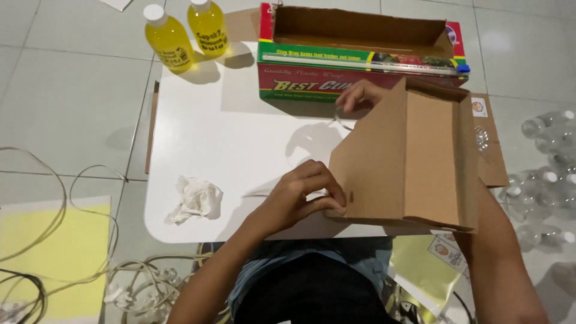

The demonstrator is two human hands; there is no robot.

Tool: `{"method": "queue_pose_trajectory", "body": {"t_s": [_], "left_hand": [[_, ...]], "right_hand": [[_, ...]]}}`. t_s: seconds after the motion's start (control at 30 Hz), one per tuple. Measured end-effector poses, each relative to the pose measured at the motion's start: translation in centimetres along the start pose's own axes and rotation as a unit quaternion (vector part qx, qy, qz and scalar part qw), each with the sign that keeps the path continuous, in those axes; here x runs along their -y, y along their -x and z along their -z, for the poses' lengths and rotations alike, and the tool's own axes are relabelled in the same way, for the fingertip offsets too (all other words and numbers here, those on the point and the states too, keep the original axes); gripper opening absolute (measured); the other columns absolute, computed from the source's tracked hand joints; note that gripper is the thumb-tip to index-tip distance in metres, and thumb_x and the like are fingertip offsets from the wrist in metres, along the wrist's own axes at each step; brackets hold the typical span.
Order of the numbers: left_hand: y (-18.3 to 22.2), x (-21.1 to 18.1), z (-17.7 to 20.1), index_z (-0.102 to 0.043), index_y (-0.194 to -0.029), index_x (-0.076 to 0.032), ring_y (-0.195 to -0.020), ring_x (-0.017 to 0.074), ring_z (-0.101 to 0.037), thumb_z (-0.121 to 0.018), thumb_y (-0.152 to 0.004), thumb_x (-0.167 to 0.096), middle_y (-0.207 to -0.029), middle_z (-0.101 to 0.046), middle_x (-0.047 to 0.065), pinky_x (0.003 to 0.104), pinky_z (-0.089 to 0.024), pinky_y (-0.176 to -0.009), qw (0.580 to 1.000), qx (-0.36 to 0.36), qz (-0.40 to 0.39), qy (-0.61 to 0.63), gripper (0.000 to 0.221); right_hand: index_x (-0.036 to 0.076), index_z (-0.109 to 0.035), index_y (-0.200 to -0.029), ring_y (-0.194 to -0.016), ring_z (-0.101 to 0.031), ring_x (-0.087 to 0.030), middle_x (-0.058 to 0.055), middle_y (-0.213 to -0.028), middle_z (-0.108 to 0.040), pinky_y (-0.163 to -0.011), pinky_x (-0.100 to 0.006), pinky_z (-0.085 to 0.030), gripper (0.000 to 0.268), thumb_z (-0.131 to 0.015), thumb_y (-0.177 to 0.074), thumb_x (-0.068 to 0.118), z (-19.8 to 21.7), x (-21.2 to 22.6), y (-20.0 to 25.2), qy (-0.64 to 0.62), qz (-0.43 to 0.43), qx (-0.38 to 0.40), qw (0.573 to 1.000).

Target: Assembling a cardboard box, placing two bottles of yellow liquid inside, sealing the box, and decorating it with a sticker and a silver bow.

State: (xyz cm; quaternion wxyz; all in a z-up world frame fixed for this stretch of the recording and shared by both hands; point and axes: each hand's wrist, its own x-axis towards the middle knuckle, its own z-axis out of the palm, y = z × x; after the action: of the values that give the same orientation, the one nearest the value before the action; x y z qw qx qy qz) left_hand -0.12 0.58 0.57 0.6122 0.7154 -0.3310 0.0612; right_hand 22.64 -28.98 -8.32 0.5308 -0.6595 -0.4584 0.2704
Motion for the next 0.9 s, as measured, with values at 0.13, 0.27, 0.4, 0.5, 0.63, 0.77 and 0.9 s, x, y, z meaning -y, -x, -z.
{"method": "queue_pose_trajectory", "body": {"t_s": [0.13,0.27,0.4,0.5,0.63,0.77,0.9], "left_hand": [[-0.2,-0.1,0.5,-0.074,-0.086,-0.014,-0.083,0.0250,-0.067,-0.082,-0.081,-0.023,-0.082,-0.067,0.005,0.039,-0.056,-0.076,1.000,0.023,-0.005,-0.021,0.013],[0.2,0.1,0.4,-0.074,-0.088,-0.017,-0.084,0.0245,-0.067,-0.081,-0.082,-0.025,-0.083,-0.067,0.004,0.038,-0.057,-0.077,0.999,0.014,-0.016,-0.031,0.013],[0.3,-0.2,0.3,-0.071,-0.090,-0.012,-0.086,0.0268,-0.068,-0.080,-0.084,-0.018,-0.084,-0.068,0.006,0.038,-0.057,-0.078,0.999,0.011,-0.028,-0.035,0.012],[0.6,-0.2,0.0,-0.065,-0.104,-0.013,-0.086,0.0237,-0.070,-0.077,-0.086,-0.019,-0.083,-0.071,0.003,0.035,-0.059,-0.081,1.000,0.018,0.013,-0.004,0.022],[0.6,-1.0,0.1,-0.037,-0.147,-0.010,-0.081,0.0200,-0.073,-0.080,-0.084,-0.022,-0.083,-0.076,0.002,0.032,-0.060,-0.080,0.988,0.025,0.142,0.054,0.077],[0.2,-1.4,0.6,-0.025,-0.157,-0.001,-0.077,0.0215,-0.072,-0.083,-0.081,-0.015,-0.083,-0.077,0.005,0.032,-0.058,-0.077,0.968,0.051,0.226,0.095,0.096],[-0.2,-2.0,0.8,-0.050,-0.140,0.006,-0.076,0.0219,-0.074,-0.084,-0.078,-0.016,-0.083,-0.078,0.009,0.032,-0.059,-0.075,0.964,0.059,0.242,0.093,0.074]], "right_hand": [[-0.005,-0.065,-0.116,-0.144,-0.034,-0.034,-0.021,-0.141,-0.035,-0.120,-0.053,-0.029,0.042,-0.080,-0.083,0.015,-1.4,3.7,-0.4,0.080,-0.029,-0.053,0.995],[-0.001,-0.074,-0.110,-0.145,-0.035,-0.034,-0.020,-0.138,-0.043,-0.120,-0.052,-0.024,0.035,-0.078,-0.083,0.020,-0.6,5.6,0.1,0.074,-0.064,0.030,0.995],[0.010,-0.073,-0.123,-0.154,-0.023,-0.037,-0.017,-0.147,-0.040,-0.123,-0.054,-0.016,0.040,-0.076,-0.086,0.023,-0.4,4.9,0.0,0.183,-0.024,0.091,0.979],[0.011,-0.074,-0.120,-0.156,-0.016,-0.038,-0.017,-0.152,-0.036,-0.123,-0.054,-0.017,0.035,-0.074,-0.088,0.023,-1.6,5.2,0.2,0.175,-0.028,0.054,0.983],[0.009,-0.077,-0.112,-0.157,-0.011,-0.041,-0.018,-0.152,-0.035,-0.121,-0.057,-0.017,0.028,-0.071,-0.090,0.025,-3.3,6.8,-0.4,0.126,-0.054,0.032,0.990],[0.009,-0.076,-0.113,-0.157,-0.013,-0.039,-0.018,-0.151,-0.036,-0.122,-0.053,-0.017,0.027,-0.072,-0.091,0.023,-2.3,4.8,-0.5,0.112,-0.051,0.048,0.991],[0.009,-0.077,-0.111,-0.156,-0.017,-0.039,-0.019,-0.150,-0.038,-0.123,-0.048,-0.018,0.023,-0.071,-0.092,0.020,-2.3,4.8,-0.2,0.095,-0.057,0.046,0.993]]}}
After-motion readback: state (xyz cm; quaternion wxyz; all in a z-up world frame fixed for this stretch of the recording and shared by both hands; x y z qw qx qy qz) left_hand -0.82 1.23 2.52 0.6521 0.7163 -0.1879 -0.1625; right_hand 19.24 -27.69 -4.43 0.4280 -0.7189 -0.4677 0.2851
